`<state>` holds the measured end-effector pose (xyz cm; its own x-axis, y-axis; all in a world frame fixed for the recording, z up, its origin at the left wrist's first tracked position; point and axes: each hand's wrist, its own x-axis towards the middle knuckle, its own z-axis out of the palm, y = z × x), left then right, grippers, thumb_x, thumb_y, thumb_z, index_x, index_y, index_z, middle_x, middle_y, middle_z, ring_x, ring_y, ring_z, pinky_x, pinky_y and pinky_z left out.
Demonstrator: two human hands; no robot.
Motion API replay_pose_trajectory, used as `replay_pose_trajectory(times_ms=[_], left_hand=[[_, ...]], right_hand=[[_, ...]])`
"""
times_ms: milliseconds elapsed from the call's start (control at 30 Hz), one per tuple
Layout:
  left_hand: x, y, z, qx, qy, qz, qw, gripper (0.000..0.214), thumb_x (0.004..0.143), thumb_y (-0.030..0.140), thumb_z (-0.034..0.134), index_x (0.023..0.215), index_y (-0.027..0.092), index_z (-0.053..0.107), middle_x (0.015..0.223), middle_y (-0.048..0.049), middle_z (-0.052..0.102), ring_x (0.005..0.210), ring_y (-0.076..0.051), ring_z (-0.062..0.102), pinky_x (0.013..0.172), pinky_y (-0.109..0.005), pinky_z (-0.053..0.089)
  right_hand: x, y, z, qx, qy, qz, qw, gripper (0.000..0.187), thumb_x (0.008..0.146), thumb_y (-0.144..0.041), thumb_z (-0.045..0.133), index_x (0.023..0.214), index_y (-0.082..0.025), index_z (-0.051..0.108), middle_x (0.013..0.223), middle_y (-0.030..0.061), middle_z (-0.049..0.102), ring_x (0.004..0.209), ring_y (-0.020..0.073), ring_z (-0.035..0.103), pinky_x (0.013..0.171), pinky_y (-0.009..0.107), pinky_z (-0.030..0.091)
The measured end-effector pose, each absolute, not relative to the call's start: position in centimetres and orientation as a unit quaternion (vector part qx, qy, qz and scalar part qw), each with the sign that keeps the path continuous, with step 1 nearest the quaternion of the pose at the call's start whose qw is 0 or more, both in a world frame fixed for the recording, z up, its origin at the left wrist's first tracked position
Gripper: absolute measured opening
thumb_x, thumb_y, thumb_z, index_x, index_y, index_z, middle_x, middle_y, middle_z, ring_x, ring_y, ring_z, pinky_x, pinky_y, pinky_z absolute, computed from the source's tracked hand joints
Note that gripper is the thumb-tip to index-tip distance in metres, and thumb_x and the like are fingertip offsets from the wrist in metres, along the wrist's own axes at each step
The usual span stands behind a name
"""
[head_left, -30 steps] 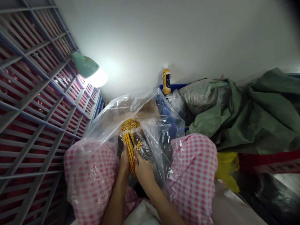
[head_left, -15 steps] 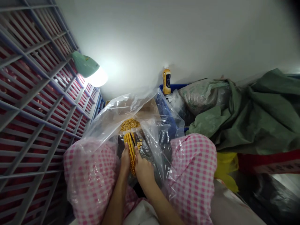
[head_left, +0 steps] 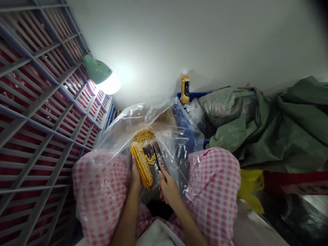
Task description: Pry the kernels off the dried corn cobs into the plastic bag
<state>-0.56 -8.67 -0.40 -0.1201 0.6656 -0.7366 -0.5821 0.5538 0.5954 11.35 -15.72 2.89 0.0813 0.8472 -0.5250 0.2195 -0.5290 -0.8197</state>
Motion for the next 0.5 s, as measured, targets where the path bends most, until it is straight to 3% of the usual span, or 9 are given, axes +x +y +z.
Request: replay_pose_trajectory(times_ms=[133,233,333,400,500], left_hand=[[-0.1,-8.7,0.1,0.022,0.563,0.486,0.668,0.044,0.090,0.051,0.040,0.091,0.015,0.066,0.060,-0.0035,0.064,0.046,-0.016,0.059,0.044,-0.025,0.047],[0.0,-8.8,0.3,0.012,0.550,0.493,0.674,0.041,0.090,0.049,0.044,0.090,0.015,0.066,0.058,-0.0024,0.063,0.044,-0.014,0.057,0.044,-0.024,0.047],[-0.1,-8.9,0.3,0.014,0.540,0.493,0.682,0.045,0.089,0.051,0.045,0.093,0.012,0.067,0.062,-0.0047,0.066,0.047,-0.016,0.060,0.047,-0.025,0.049],[-0.1,-8.9,0.4,0.017,0.540,0.482,0.690,0.049,0.089,0.052,0.042,0.096,0.011,0.067,0.063,-0.0063,0.067,0.049,-0.017,0.062,0.047,-0.027,0.050],[0.0,-8.9,0.5,0.015,0.543,0.478,0.690,0.052,0.090,0.054,0.038,0.100,0.011,0.066,0.062,-0.0065,0.067,0.048,-0.018,0.062,0.048,-0.029,0.051]], right_hand=[[11.3,-16.4,4.1,-0.661,-0.460,0.533,0.261,0.051,0.095,-0.039,0.032,0.144,-0.026,0.038,0.056,-0.0023,0.058,0.038,0.0123,0.052,0.040,0.022,0.043],[10.6,-16.0,4.3,-0.674,-0.529,0.465,0.222,0.047,0.096,-0.036,0.033,0.141,-0.028,0.042,0.072,0.0043,0.069,0.058,0.0175,0.065,0.057,0.026,0.049],[10.1,-15.4,4.1,-0.698,-0.558,0.407,0.188,0.045,0.097,-0.031,0.032,0.141,-0.027,0.043,0.087,0.0093,0.073,0.079,0.0226,0.068,0.071,0.031,0.049],[10.3,-15.2,3.9,-0.712,-0.551,0.395,0.182,0.046,0.097,-0.028,0.031,0.141,-0.025,0.043,0.090,0.0105,0.073,0.082,0.0233,0.068,0.073,0.031,0.049],[11.1,-15.7,4.1,-0.698,-0.541,0.421,0.208,0.047,0.096,-0.030,0.031,0.141,-0.023,0.043,0.076,0.0070,0.072,0.069,0.0207,0.067,0.066,0.029,0.049]])
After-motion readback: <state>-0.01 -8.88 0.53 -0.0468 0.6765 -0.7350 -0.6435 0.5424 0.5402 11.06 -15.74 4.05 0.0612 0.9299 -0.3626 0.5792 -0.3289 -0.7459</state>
